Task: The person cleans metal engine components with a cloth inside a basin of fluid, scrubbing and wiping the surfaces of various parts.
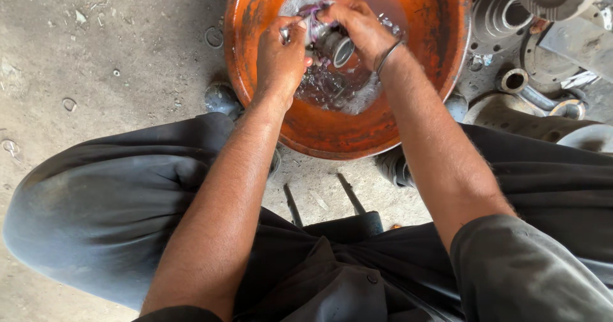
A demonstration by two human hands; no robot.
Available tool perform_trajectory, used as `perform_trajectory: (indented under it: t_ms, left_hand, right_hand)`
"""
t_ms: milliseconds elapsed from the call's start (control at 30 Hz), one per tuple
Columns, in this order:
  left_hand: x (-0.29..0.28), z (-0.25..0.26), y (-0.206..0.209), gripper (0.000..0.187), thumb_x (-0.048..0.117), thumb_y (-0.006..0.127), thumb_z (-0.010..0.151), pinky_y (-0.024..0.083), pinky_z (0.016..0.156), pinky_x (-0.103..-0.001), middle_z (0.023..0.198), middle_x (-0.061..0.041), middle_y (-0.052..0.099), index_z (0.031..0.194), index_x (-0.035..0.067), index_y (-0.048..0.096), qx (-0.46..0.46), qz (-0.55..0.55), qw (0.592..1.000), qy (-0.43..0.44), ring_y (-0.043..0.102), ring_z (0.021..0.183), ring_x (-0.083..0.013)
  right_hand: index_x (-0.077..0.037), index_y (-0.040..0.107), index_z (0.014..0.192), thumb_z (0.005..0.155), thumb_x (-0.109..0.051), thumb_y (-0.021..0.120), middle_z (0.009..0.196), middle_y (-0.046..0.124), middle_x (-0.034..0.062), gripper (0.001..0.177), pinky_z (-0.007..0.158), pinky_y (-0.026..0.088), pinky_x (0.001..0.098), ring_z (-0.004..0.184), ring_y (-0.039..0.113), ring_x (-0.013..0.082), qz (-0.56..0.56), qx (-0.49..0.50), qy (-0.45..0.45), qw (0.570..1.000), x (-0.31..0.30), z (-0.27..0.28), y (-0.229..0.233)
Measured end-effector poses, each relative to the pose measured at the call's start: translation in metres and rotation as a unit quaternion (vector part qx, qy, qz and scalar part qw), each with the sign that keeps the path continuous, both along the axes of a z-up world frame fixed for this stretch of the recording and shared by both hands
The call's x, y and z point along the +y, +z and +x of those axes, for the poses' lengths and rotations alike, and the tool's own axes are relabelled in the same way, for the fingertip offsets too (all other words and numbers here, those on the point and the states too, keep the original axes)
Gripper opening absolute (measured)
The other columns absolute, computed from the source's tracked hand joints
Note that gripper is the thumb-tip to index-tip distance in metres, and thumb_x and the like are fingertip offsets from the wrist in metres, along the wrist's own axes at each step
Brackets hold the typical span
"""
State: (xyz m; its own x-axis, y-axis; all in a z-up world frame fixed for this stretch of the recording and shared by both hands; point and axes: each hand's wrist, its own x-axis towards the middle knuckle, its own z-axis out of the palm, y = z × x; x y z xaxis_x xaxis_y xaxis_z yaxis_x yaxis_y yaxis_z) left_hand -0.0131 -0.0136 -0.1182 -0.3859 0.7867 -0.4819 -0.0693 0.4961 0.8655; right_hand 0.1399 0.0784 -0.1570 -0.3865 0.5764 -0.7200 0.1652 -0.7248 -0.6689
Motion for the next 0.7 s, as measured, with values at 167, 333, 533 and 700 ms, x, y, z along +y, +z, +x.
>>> perform_trajectory:
  t_ms: [167,333,533,700]
  left_hand:
    - [0.008,0.014,0.018,0.065,0.052,0.068,0.088,0.053,0.043,-0.021,0.105,-0.012,0.066,0.124,0.002,0.047,-0.033,-0.046,0.998,-0.004,0.067,0.057,-0.0079]
    - [0.006,0.012,0.027,0.089,0.077,0.066,0.077,0.055,0.042,-0.02,0.089,-0.013,0.069,0.123,0.001,0.062,-0.119,-0.073,0.989,-0.053,0.066,0.057,-0.0089]
    - [0.01,0.006,0.027,0.103,0.087,0.059,0.069,0.068,0.053,-0.027,0.092,-0.013,0.076,0.119,-0.003,0.069,-0.142,-0.102,0.983,-0.064,0.079,0.073,-0.0115]
    - [0.011,0.0,0.025,0.103,0.089,0.061,0.069,0.066,0.055,-0.032,0.094,-0.012,0.075,0.126,0.004,0.062,-0.175,-0.075,0.982,-0.018,0.078,0.08,-0.0142]
  right_hand:
    - [-0.001,0.053,0.137,0.084,-0.036,0.08,0.124,0.065,0.0146,0.069,0.09,0.067,0.0392,0.112,0.07,0.0212,0.085,0.072,-0.011,0.994,0.002,0.004,-0.008]
    - [-0.002,0.067,0.128,0.098,-0.039,0.075,0.119,0.074,0.0114,0.048,0.096,0.062,0.0335,0.109,0.073,0.0175,0.212,0.019,0.065,0.975,0.011,0.0,0.002]
    - [-0.002,0.069,0.122,0.104,-0.038,0.067,0.101,0.077,0.0129,0.04,0.081,0.065,0.0334,0.088,0.078,0.019,0.41,-0.064,0.099,0.904,0.014,-0.013,0.021]
    - [-0.003,0.068,0.12,0.104,-0.037,0.062,0.098,0.079,0.0108,0.038,0.073,0.069,0.0321,0.081,0.081,0.0177,0.297,-0.01,0.014,0.955,0.016,-0.014,-0.007]
